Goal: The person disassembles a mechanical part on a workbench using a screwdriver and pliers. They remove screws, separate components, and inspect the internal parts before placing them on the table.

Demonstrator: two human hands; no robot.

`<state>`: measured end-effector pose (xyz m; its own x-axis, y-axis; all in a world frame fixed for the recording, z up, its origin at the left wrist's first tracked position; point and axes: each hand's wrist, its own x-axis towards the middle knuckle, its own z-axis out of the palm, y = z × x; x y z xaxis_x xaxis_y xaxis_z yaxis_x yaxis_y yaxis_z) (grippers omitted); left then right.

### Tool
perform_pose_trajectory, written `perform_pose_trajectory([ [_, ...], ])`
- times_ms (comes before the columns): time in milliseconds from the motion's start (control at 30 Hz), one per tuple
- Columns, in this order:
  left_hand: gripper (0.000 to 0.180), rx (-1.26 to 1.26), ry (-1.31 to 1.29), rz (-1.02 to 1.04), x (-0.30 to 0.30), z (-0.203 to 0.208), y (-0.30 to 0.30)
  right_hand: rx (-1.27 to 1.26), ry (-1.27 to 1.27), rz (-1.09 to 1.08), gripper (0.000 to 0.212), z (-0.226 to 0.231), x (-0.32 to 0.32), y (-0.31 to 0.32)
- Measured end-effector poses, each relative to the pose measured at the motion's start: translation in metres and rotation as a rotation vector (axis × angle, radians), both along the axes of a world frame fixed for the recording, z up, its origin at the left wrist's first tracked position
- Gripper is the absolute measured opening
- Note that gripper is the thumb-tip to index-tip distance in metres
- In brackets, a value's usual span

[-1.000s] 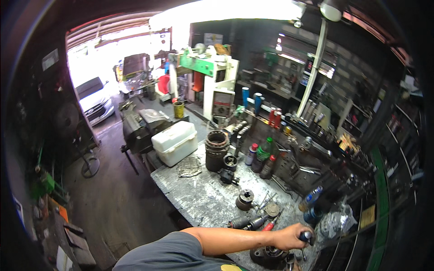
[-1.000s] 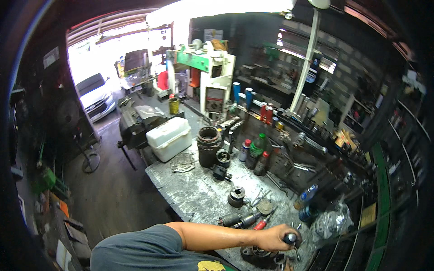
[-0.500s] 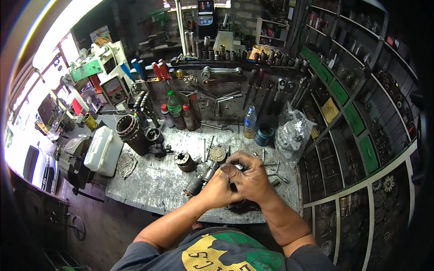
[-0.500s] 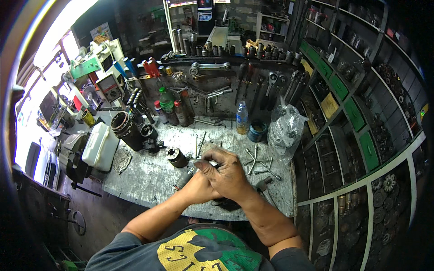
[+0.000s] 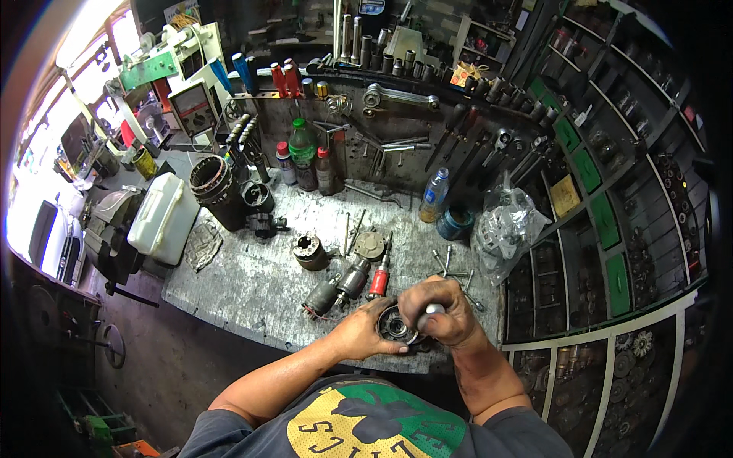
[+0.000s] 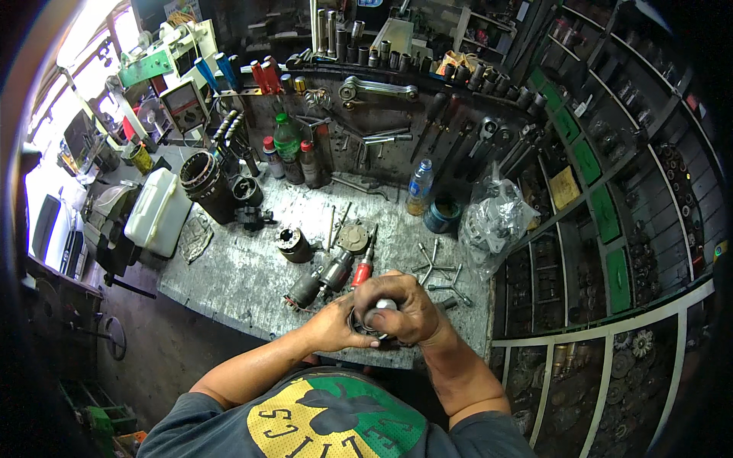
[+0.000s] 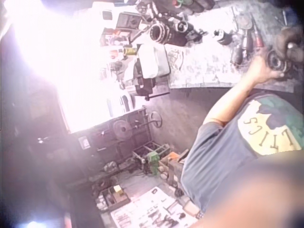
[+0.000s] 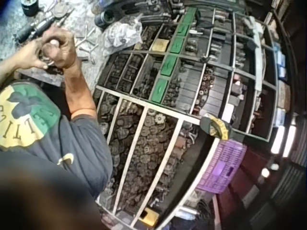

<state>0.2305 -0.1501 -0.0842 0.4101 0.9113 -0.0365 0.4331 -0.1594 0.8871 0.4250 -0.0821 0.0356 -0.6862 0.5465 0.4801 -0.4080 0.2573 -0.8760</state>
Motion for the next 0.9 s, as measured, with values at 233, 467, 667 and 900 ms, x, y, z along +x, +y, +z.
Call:
perform_pose_trajectory([
  [233,0.069,0.492,0.025,-0.011,0.001,0.023,0.001,0.044,0.052,-0.389,0.029,0.024,-0.009,-0.027],
  [467,0.033,0.454,0.151,-0.072,0.004,0.034,0.027,0.746,-0.856,-0.594,0.033,0.076,0.020,-0.016],
  [667,0.050,0.481,0.169,-0.039,0.001,0.031,0.026,1.050,-0.934,-0.386,0.051,0.108,0.027,-0.031],
  [900,0.036,0.495,0.067,-0.237,-0.005,0.040,0.042,1.038,-1.024,-0.510,0.057,0.090,0.027,-0.026],
])
